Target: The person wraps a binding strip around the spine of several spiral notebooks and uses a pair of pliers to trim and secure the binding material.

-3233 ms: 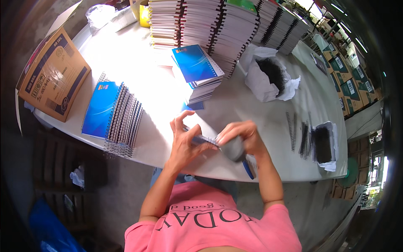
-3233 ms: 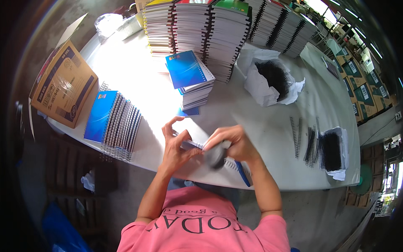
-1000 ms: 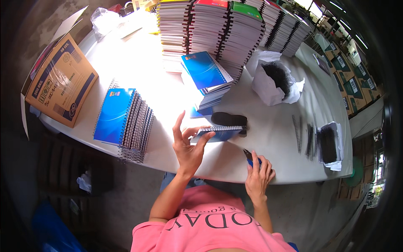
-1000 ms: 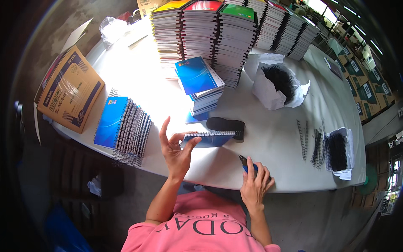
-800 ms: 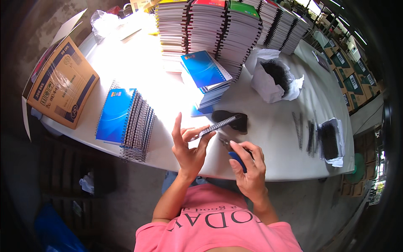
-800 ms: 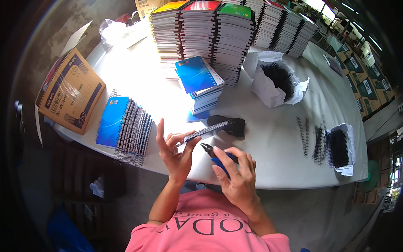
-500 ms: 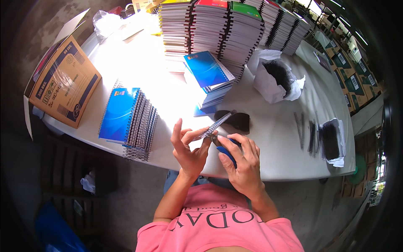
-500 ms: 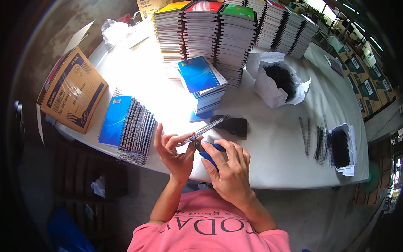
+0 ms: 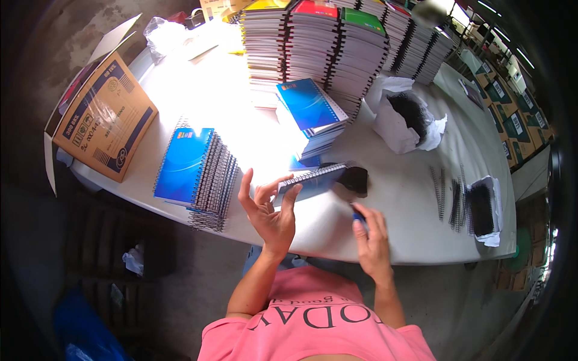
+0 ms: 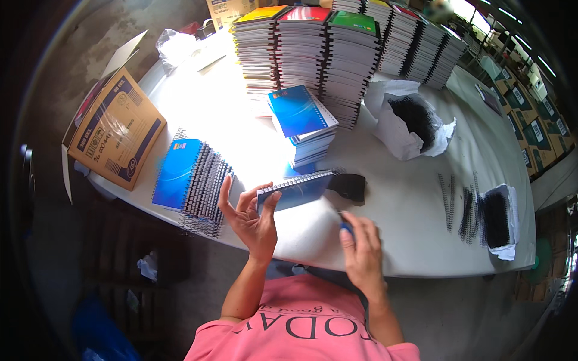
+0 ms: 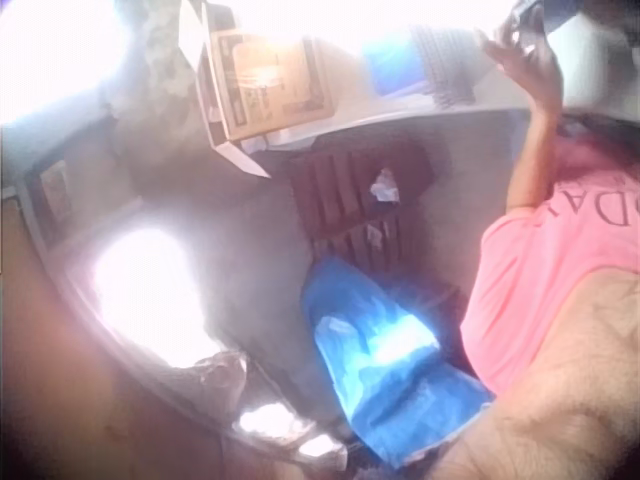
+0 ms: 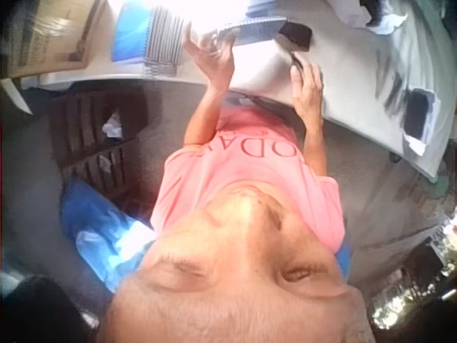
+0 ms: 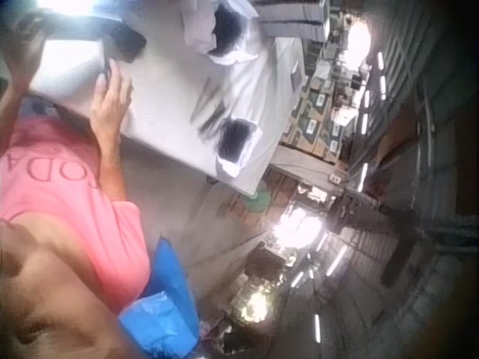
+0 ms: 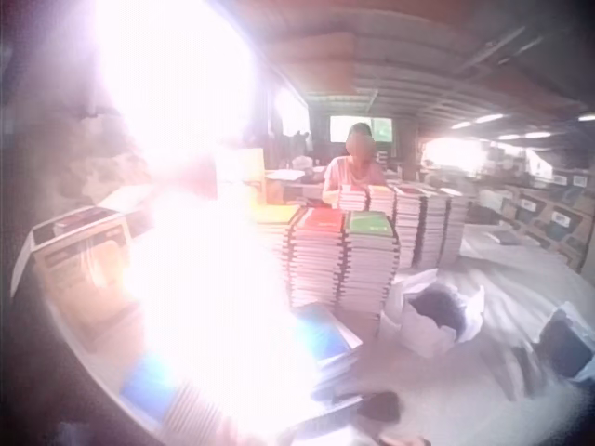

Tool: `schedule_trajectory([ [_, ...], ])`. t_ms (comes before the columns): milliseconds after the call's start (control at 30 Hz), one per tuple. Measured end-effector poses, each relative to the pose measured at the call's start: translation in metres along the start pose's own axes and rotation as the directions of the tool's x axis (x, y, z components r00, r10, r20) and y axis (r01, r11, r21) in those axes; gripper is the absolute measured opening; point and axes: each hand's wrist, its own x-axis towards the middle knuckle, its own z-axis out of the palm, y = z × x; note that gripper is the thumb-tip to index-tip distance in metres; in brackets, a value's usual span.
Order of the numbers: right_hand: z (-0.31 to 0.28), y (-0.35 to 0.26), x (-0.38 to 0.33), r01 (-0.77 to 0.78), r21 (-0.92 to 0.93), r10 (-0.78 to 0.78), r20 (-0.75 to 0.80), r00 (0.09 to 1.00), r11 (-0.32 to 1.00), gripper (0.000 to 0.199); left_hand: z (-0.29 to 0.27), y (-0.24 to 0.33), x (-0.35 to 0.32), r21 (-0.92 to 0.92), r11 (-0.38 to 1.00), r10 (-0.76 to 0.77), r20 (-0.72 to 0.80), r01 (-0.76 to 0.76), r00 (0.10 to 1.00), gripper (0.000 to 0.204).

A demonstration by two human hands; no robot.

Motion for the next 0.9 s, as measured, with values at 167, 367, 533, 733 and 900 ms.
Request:
schedule_trajectory([
  [167, -0.009, 0.052, -0.012, -0.179, -0.696, 0.143, -0.11, 0.983, 0.696, 0.044, -0.008, 0.022, 0.01, -0.305, 0.887, -0.346, 0.058, 0.346, 0.937, 0.066],
  [367, 0.023, -0.022, 0.049, -0.002, 0.791, -0.037, 0.031, 0.999, 0.612, 0.053, -0.03, 0.05, 0.014, -0.549, 0.775, -0.343, 0.049, 0.312, 0.938, 0.06],
  [533, 0.043, -0.09, 0.115, -0.106, 0.972, -0.133, 0.135, 0.982, 0.208, 0.041, -0.091, 0.075, 0.046, 0.013, 0.992, 0.129, -0.2, -0.129, 0.971, 0.05],
  [733, 0.106, -0.169, 0.194, -0.115, 0.897, -0.354, 0.283, 0.892, 0.427, 0.034, -0.145, 0.039, 0.083, 0.136, 0.982, -0.069, -0.406, 0.134, 0.911, 0.05],
  [900, 0.143, -0.167, 0.209, 0.47, 0.197, -0.507, 0.224, 0.833, 0.86, 0.037, -0.141, 0.013, 0.077, 0.065, 0.973, -0.2, -0.252, 0.222, 0.947, 0.044],
])
